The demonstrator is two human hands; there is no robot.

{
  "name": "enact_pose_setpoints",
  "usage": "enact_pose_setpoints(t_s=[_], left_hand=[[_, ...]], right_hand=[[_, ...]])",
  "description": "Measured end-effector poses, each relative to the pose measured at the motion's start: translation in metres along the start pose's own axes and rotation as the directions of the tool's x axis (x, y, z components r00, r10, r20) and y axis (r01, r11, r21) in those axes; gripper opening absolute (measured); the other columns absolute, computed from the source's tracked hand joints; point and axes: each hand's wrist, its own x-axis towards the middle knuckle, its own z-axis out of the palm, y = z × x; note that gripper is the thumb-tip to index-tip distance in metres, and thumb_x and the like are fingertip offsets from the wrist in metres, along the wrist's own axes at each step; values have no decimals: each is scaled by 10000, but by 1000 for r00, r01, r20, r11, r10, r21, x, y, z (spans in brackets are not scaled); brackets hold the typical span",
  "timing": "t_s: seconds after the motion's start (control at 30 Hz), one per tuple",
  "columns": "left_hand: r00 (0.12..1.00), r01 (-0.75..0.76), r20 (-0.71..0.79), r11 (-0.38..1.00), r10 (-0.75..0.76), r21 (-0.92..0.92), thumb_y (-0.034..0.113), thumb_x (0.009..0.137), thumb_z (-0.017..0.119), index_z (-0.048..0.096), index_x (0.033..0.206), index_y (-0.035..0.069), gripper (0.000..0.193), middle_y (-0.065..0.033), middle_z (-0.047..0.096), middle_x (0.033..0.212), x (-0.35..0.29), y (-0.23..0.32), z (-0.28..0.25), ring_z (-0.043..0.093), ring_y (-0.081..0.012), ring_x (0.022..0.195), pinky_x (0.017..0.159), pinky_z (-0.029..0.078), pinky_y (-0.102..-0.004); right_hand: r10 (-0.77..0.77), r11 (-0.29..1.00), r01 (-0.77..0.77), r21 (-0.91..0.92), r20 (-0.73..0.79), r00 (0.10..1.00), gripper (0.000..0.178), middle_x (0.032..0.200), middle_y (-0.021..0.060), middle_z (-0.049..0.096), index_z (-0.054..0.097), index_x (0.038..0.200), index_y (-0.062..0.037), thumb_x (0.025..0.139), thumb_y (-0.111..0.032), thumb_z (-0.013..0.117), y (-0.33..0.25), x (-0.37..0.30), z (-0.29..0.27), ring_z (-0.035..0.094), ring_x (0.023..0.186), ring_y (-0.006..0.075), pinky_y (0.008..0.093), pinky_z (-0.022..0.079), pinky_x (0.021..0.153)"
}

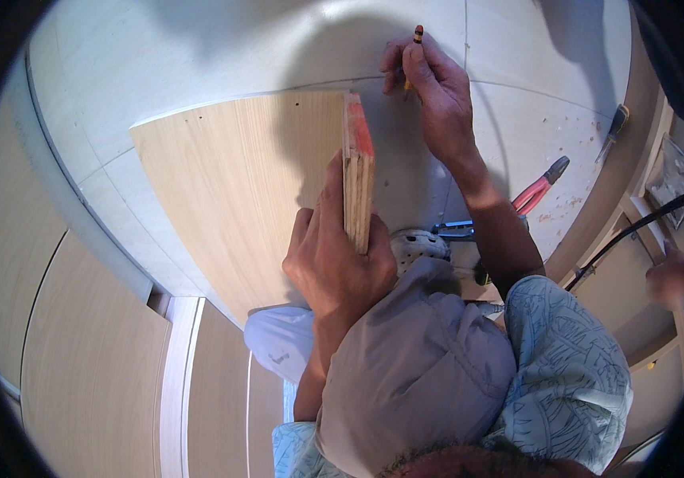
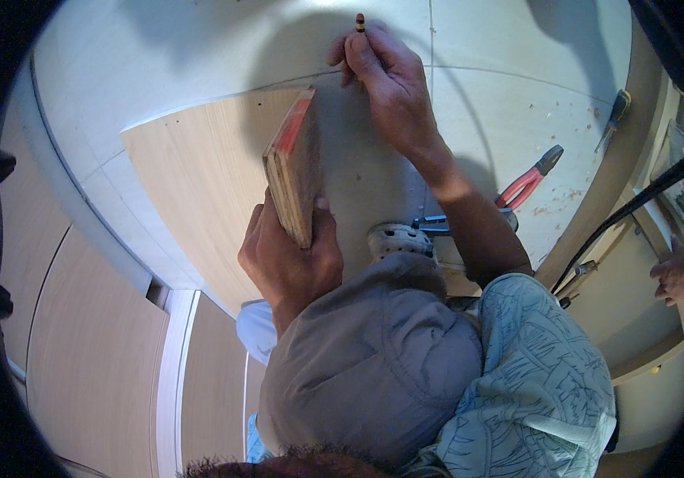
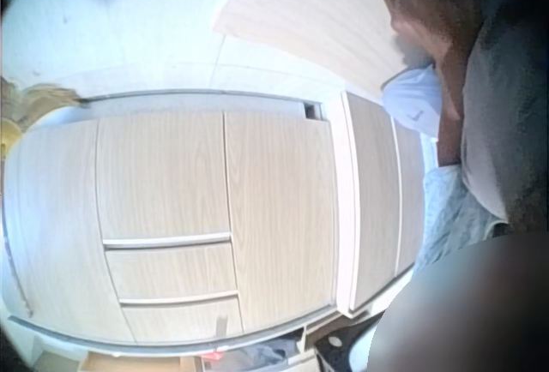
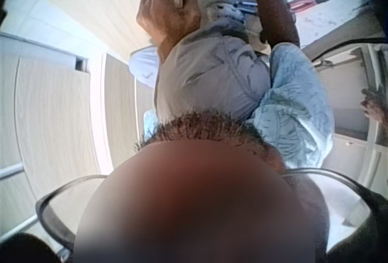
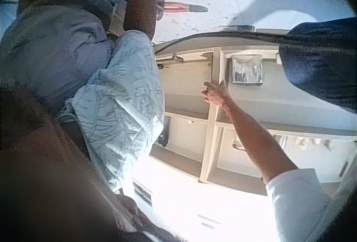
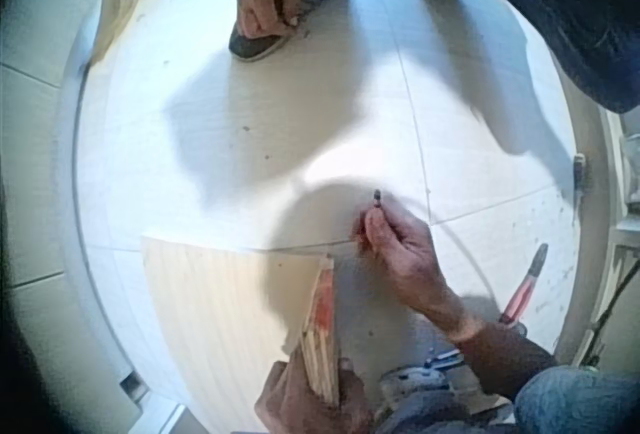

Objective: The person measures and marks wooden pieces using a tape measure and pencil while seated on the floor. They align a small wooden block against a larger panel and mark cut lines, then place the block aside.

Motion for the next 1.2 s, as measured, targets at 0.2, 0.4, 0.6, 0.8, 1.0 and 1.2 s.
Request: enact_pose_setpoints(t_s=[0.2,0.4,0.6,0.8,1.0,1.2], left_hand=[[1000,-29,-3,1000,28,-10,65,785,726,545,1548,71,784,-182,785,1097,1,-2,0,706,-375,785,773,619,-458],[1000,-13,11,1000,13,1,75,789,722,543,1548,68,780,-186,784,1095,0,0,0,707,-370,784,772,613,-471],[998,32,45,999,-32,-14,95,803,717,540,1554,68,773,-182,781,1050,0,0,-1,690,-352,770,764,609,-458],[997,37,65,999,-37,10,102,816,712,534,1561,70,767,-166,780,1044,0,0,-3,682,-317,780,750,605,-450],[998,20,65,1000,-20,5,92,814,717,522,1573,69,783,-157,783,1069,-1,-2,-3,675,-296,773,743,605,-442],[998,11,58,1000,-11,-2,94,815,717,519,1579,71,789,-157,778,1039,-1,-3,-1,671,-295,761,735,603,-446]], right_hand=[[46,997,-36,-69,155,987,498,879,9,662,714,1019,-44,1142,-479,506,-4,16,-10,566,706,80,246,479,651],[56,991,-70,118,121,991,325,922,86,756,737,1113,6,1088,-310,668,8,17,0,756,812,150,296,631,762],[110,992,-121,46,189,976,218,1024,126,766,675,1209,17,1079,-158,666,11,13,-3,788,952,198,318,664,891],[161,979,-182,89,205,966,222,1041,146,768,653,1231,19,1090,-151,643,8,11,-1,794,956,227,329,676,866],[173,977,-193,92,194,966,217,1039,152,767,648,1222,23,1094,-151,633,9,12,-3,799,933,232,333,681,849],[142,980,-166,106,203,969,216,1031,153,769,650,1220,25,1095,-150,631,11,12,-3,799,930,230,330,682,848]])
